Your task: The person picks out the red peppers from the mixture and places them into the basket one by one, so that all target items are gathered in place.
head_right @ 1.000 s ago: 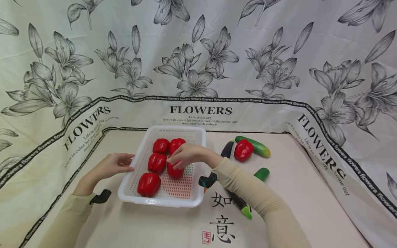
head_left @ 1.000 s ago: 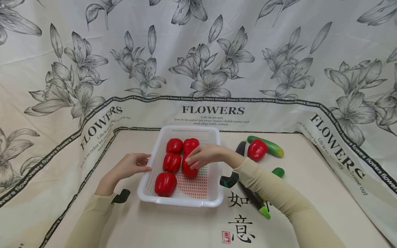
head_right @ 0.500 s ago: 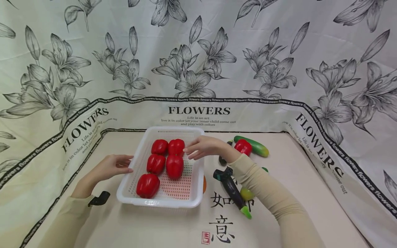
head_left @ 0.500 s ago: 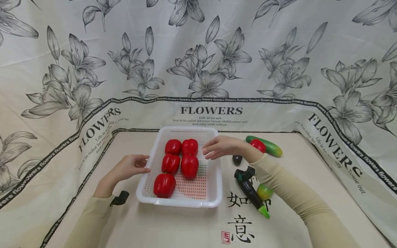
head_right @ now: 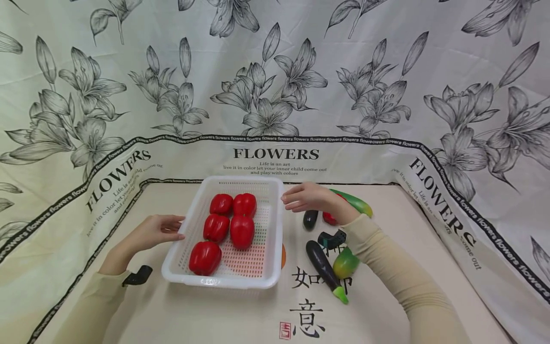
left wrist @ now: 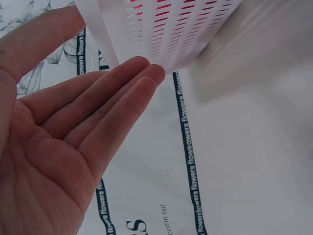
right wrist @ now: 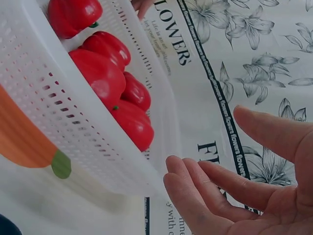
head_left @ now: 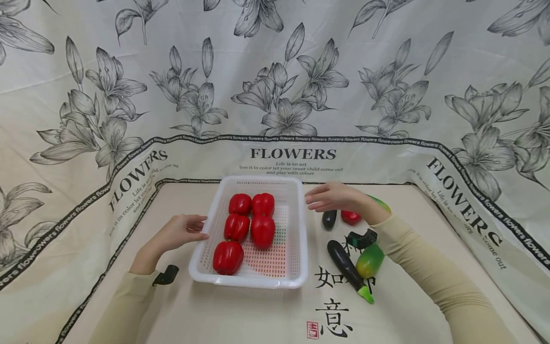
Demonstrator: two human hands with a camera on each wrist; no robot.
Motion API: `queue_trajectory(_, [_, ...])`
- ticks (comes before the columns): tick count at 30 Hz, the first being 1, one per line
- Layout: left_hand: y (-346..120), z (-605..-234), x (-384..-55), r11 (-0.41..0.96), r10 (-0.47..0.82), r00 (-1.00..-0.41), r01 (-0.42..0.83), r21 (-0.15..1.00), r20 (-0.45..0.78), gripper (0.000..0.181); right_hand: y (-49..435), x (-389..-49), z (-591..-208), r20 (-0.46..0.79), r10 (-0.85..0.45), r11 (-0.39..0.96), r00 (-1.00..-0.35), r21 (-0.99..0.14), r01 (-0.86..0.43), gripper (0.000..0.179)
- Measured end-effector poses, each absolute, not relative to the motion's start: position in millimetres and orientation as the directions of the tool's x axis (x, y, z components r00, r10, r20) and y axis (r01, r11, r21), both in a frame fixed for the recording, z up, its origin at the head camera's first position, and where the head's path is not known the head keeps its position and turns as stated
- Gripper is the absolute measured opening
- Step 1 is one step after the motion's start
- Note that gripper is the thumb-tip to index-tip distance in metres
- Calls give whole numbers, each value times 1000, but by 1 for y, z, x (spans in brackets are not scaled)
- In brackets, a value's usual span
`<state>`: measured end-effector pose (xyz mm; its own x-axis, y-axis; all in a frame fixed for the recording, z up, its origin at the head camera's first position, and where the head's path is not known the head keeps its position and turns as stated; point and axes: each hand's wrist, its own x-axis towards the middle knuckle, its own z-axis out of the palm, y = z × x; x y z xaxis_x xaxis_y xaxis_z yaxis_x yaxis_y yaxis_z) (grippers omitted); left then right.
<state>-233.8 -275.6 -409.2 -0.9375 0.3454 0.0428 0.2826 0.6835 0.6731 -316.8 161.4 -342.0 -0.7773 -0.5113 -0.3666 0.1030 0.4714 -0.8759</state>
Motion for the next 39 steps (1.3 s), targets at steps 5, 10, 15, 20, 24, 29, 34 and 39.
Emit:
queue_trajectory(5, [-276, -410, -235, 688, 349, -936, 289, 665, 46, 59, 180, -319, -344, -353, -506, 469, -787, -878, 92, 56])
queue_trajectory(10, [-276, -411, -235, 683, 354, -934, 291, 670, 45, 58, 199, -321, -349, -374, -473, 470, -798, -873, 131, 58])
queue_trajectory(15, [-275, -411, -235, 678, 357, -933, 293, 674, 46, 58, 218, -324, -357, -394, -419, 467, -818, -866, 178, 58])
queue_trajectory(20, [-274, -411, -234, 683, 355, -934, 293, 669, 47, 58, 239, -326, -366, -392, -379, 501, -838, -849, 171, 59])
queue_trajectory(24, [-273, -411, -233, 685, 344, -938, 281, 672, 42, 58, 254, -325, -371, -408, -341, 496, -847, -843, 207, 59])
queue_trajectory(29, [-274, -412, -233, 686, 342, -939, 270, 675, 28, 59, 272, -321, -380, -431, -309, 463, -848, -847, 262, 59])
queue_trajectory(34, [-275, -414, -233, 692, 339, -941, 268, 670, 26, 59, 287, -321, -392, -436, -263, 481, -861, -833, 275, 59])
queue_trajectory(39, [-275, -413, -233, 691, 338, -940, 273, 669, 35, 60, 296, -323, -402, -462, -184, 451, -868, -824, 343, 61])
